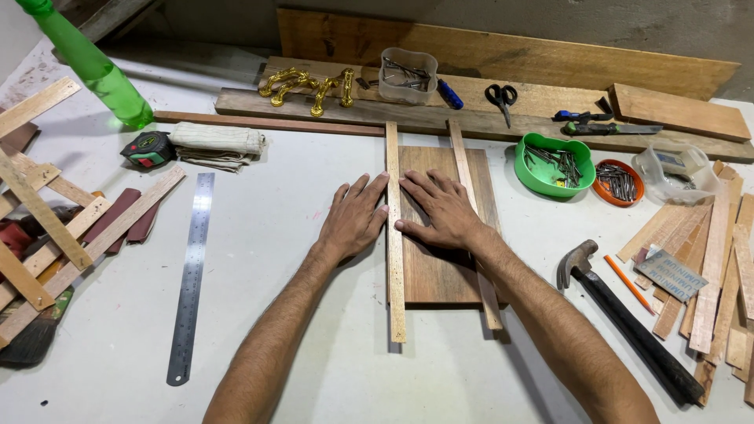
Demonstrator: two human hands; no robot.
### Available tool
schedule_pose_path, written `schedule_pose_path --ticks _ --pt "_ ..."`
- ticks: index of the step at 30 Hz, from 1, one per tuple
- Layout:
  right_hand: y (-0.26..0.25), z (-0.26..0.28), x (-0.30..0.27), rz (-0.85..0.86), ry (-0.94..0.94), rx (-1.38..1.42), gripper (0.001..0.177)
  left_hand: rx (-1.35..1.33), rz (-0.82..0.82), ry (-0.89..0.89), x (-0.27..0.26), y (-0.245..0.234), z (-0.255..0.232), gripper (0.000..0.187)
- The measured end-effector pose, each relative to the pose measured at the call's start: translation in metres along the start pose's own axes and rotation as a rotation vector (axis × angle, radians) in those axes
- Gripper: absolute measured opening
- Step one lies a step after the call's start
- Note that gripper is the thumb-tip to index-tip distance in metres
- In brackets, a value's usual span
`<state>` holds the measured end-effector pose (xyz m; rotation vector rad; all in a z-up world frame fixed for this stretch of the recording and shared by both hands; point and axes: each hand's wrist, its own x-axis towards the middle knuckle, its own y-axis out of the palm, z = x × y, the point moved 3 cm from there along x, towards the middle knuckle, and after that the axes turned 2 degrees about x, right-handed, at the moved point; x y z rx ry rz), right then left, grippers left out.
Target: Measuring and marking thin wood strips and a wooden board for woodworking.
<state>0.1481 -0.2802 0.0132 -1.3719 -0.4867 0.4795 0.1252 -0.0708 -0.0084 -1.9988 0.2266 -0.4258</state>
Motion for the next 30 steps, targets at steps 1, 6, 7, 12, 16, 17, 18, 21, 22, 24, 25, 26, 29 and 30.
schedule_pose_path --ticks 1,6,7,12,16,17,18,21,22,24,25,26,29,30 --pt "0.0 0.0 0.0 0.0 0.001 -0.001 0.093 -0.001 0.0 0.001 0.0 0.001 0.001 0.062" --pt "0.001 0.0 0.001 0.005 0.013 -0.009 0.092 -0.021 0.009 -0.002 0.001 0.001 0.001 0.06" --pt "0.001 0.0 0.001 0.006 0.014 -0.009 0.092 -0.022 0.01 -0.001 0.001 0.002 0.001 0.06" --pt "-0.001 0.0 0.002 0.0 0.011 -0.011 0.092 0.009 0.02 0.002 0.003 0.005 0.003 0.061" --pt "-0.002 0.003 0.0 -0.003 0.018 -0.007 0.091 0.005 0.02 0.006 0.001 0.005 0.002 0.061" --pt "-0.002 0.003 0.001 -0.003 0.018 -0.005 0.091 0.004 0.021 0.005 0.001 0.004 0.002 0.061" --pt "-0.002 0.003 0.001 -0.002 0.019 -0.003 0.091 0.002 0.022 0.004 0.001 0.003 0.002 0.061" --pt "-0.003 0.004 -0.001 0.008 0.033 -0.002 0.091 -0.002 0.013 0.011 0.0 0.002 0.001 0.061" --pt "-0.003 0.004 0.0 0.006 0.034 -0.002 0.091 -0.001 0.013 0.013 0.0 0.002 0.0 0.061" --pt "-0.003 0.004 -0.001 0.01 0.038 0.003 0.092 -0.015 0.017 0.003 -0.001 0.001 0.0 0.061" --pt "-0.005 0.005 -0.001 0.011 0.039 0.003 0.092 -0.015 0.018 0.003 -0.002 0.0 -0.001 0.061" --pt "-0.006 0.006 -0.002 0.012 0.04 0.007 0.092 -0.018 0.016 0.004 -0.002 -0.001 -0.001 0.061" --pt "-0.007 0.007 -0.002 0.013 0.041 0.011 0.093 -0.024 0.015 0.002 -0.003 -0.003 -0.002 0.061" --pt "-0.007 0.007 -0.002 0.013 0.042 0.01 0.093 -0.028 0.016 0.001 -0.003 -0.004 -0.003 0.061"
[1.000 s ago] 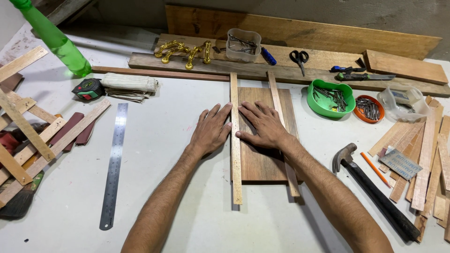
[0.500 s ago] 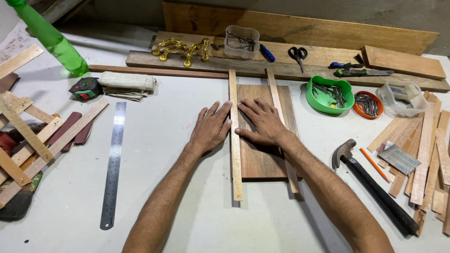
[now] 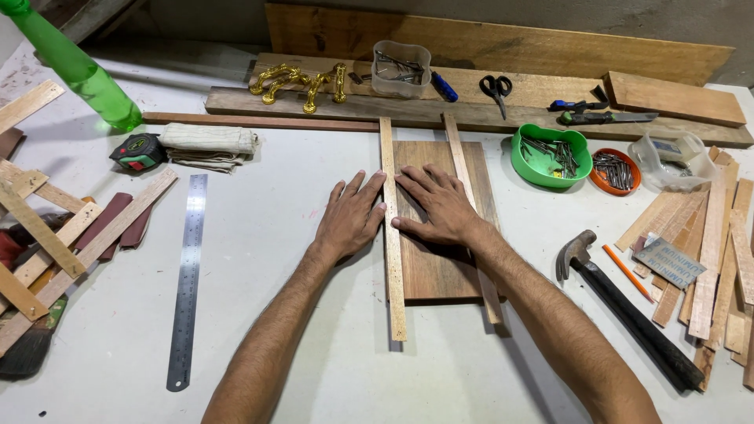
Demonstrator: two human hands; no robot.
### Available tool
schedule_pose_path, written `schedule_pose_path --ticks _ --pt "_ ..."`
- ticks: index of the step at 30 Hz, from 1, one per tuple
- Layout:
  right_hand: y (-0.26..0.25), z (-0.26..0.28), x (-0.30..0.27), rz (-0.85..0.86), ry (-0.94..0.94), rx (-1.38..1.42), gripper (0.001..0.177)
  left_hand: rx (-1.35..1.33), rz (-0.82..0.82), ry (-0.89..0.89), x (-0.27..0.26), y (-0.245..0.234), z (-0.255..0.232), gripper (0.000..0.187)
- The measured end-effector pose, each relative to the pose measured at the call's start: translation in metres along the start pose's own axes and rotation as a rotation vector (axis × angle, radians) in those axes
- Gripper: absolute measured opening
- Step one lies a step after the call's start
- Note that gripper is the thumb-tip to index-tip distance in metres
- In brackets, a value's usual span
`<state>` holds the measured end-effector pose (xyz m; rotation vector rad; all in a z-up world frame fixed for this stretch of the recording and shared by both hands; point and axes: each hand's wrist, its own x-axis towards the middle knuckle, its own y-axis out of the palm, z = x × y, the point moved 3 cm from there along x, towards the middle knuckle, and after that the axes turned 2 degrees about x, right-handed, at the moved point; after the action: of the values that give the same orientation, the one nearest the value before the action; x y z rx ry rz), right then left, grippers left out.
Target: Measuring and marking thin wood strips and a wooden board for woodworking.
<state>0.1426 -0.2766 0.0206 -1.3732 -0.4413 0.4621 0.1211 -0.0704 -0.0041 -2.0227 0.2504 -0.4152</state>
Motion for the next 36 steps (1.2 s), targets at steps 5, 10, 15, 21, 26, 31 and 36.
schedule_pose_path --ticks 5,10,15,21,26,31,36 --pt "0.002 -0.002 0.001 0.012 0.004 0.002 0.093 -0.001 -0.009 0.016 0.002 0.004 0.003 0.062" --pt "0.001 -0.001 0.001 0.014 0.003 0.007 0.094 -0.011 -0.013 0.015 0.003 0.005 0.004 0.062" --pt "-0.002 -0.003 0.002 0.025 0.019 0.081 0.097 -0.127 -0.115 0.02 0.005 0.011 0.014 0.06" --pt "-0.014 -0.014 -0.014 -0.017 0.086 0.227 0.098 -0.463 -0.243 -0.071 0.018 0.016 0.028 0.05" --pt "-0.029 -0.024 -0.051 -0.111 0.129 0.194 0.09 -0.137 -0.389 0.065 0.033 -0.024 -0.005 0.046" --pt "-0.05 -0.034 -0.106 -0.197 0.227 0.154 0.081 -0.091 -0.482 0.255 0.054 -0.046 -0.055 0.045" --pt "-0.064 -0.044 -0.16 -0.288 0.343 0.141 0.076 -0.153 -0.445 0.44 0.073 -0.04 -0.111 0.04"
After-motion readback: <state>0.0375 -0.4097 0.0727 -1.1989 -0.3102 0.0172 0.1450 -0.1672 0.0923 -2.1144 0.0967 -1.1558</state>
